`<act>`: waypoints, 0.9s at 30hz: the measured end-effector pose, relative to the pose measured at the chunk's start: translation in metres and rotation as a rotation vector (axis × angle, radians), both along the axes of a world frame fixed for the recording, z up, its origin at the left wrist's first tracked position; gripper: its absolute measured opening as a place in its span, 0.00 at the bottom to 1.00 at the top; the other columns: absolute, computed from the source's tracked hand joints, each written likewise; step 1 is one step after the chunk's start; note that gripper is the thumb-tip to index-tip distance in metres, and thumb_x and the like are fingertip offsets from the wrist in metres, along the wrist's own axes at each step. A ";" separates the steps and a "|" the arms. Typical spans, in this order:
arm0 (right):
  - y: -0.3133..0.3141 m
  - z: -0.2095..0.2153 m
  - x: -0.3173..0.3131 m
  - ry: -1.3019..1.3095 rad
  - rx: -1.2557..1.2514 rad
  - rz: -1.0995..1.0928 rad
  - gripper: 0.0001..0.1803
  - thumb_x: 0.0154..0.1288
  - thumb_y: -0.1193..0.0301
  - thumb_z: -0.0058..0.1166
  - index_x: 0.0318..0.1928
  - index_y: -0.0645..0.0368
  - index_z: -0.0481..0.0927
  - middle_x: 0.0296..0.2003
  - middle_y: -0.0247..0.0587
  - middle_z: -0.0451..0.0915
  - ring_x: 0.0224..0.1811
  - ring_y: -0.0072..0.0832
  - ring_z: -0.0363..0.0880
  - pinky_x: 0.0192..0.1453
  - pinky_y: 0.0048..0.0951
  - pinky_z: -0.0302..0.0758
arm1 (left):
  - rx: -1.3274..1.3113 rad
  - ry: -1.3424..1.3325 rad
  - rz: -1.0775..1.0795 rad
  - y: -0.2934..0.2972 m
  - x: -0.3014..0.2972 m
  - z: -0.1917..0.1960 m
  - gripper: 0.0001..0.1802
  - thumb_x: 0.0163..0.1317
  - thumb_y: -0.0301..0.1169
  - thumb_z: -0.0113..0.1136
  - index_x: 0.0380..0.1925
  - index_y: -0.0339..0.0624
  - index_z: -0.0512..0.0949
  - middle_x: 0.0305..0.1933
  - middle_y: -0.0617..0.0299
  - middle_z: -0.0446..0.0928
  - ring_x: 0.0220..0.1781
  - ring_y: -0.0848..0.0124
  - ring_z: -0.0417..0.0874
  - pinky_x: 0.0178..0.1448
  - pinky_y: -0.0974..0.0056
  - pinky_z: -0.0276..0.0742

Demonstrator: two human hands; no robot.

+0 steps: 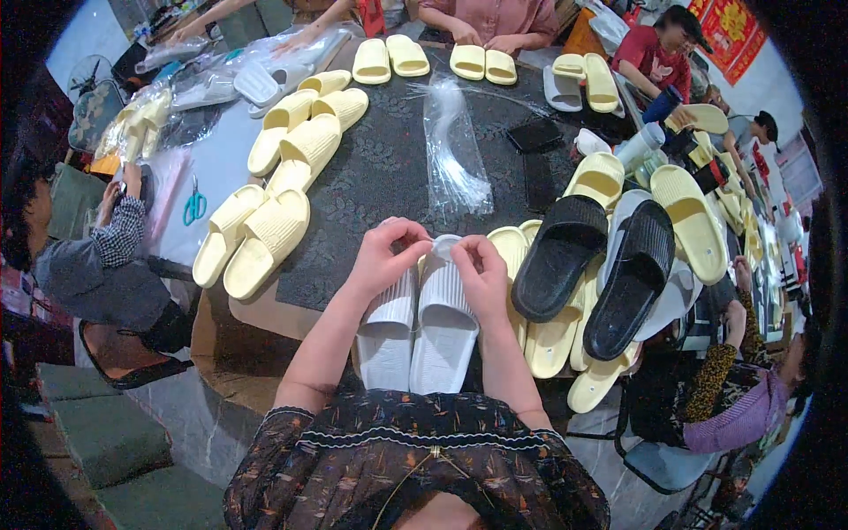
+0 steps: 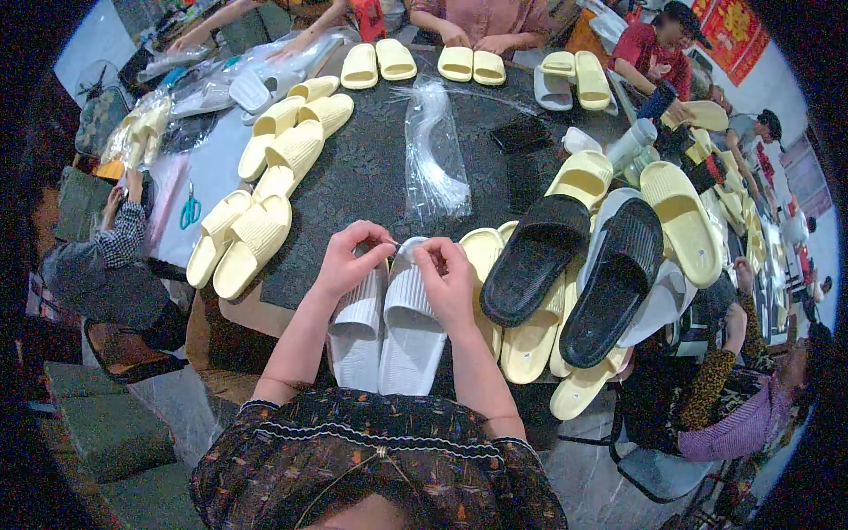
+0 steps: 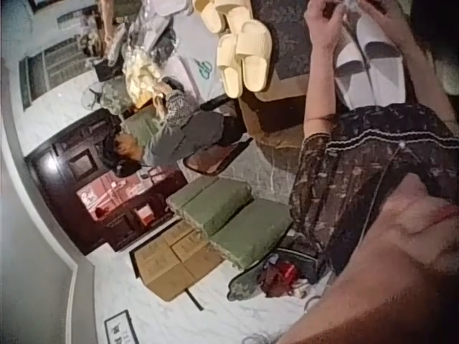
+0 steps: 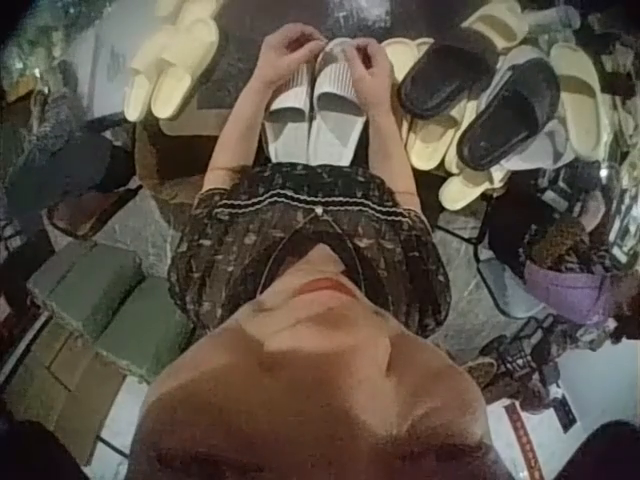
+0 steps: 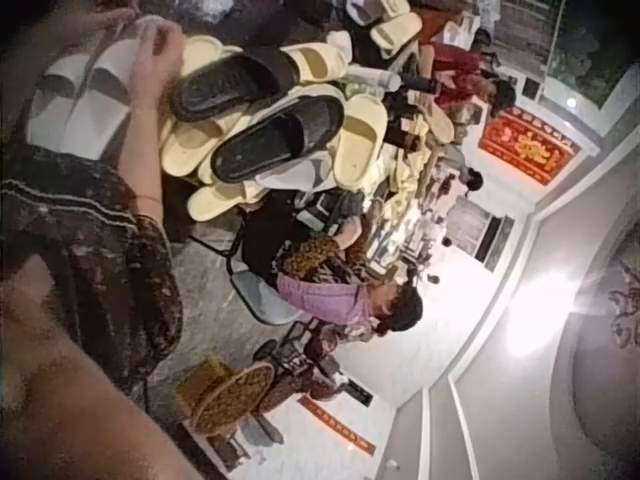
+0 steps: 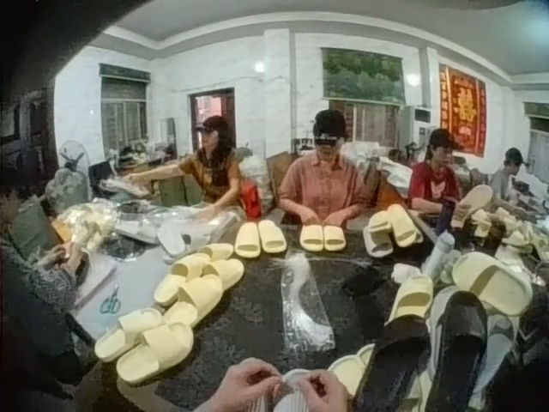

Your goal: Trimming loose threads and excess material from plastic sandals by hand.

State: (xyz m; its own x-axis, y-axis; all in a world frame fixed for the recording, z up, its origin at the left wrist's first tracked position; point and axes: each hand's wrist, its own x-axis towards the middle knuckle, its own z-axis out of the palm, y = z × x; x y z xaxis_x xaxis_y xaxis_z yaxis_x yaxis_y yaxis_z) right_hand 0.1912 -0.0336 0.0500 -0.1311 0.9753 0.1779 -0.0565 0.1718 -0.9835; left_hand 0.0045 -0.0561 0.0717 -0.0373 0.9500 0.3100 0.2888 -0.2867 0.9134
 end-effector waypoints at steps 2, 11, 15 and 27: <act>-0.002 0.007 -0.002 -0.068 0.042 0.013 0.06 0.62 0.72 0.64 0.36 0.60 0.82 0.28 0.29 0.73 0.29 0.16 0.69 0.35 0.20 0.67 | 0.007 -0.014 0.010 0.000 -0.003 -0.003 0.08 0.57 0.27 0.68 0.35 0.38 0.83 0.33 0.63 0.77 0.36 0.74 0.79 0.41 0.69 0.76; -0.001 0.003 0.000 -0.117 0.038 -0.006 0.06 0.62 0.72 0.64 0.35 0.61 0.82 0.28 0.30 0.75 0.28 0.18 0.69 0.34 0.22 0.68 | 0.051 0.041 -0.001 -0.001 -0.001 0.001 0.06 0.58 0.28 0.67 0.35 0.39 0.83 0.31 0.63 0.77 0.34 0.73 0.78 0.39 0.68 0.75; 0.000 0.003 0.001 -0.168 0.134 0.021 0.06 0.62 0.72 0.64 0.36 0.61 0.82 0.28 0.30 0.75 0.28 0.17 0.69 0.34 0.21 0.68 | 0.045 0.110 -0.081 -0.001 -0.001 0.003 0.06 0.59 0.28 0.66 0.35 0.38 0.82 0.31 0.62 0.77 0.34 0.73 0.78 0.38 0.68 0.75; -0.001 0.003 0.000 -0.065 -0.008 -0.015 0.06 0.62 0.72 0.64 0.36 0.61 0.82 0.29 0.31 0.75 0.28 0.16 0.70 0.34 0.20 0.68 | 0.087 0.095 -0.017 0.000 0.000 0.000 0.06 0.60 0.28 0.63 0.35 0.38 0.80 0.32 0.60 0.76 0.34 0.69 0.78 0.38 0.66 0.73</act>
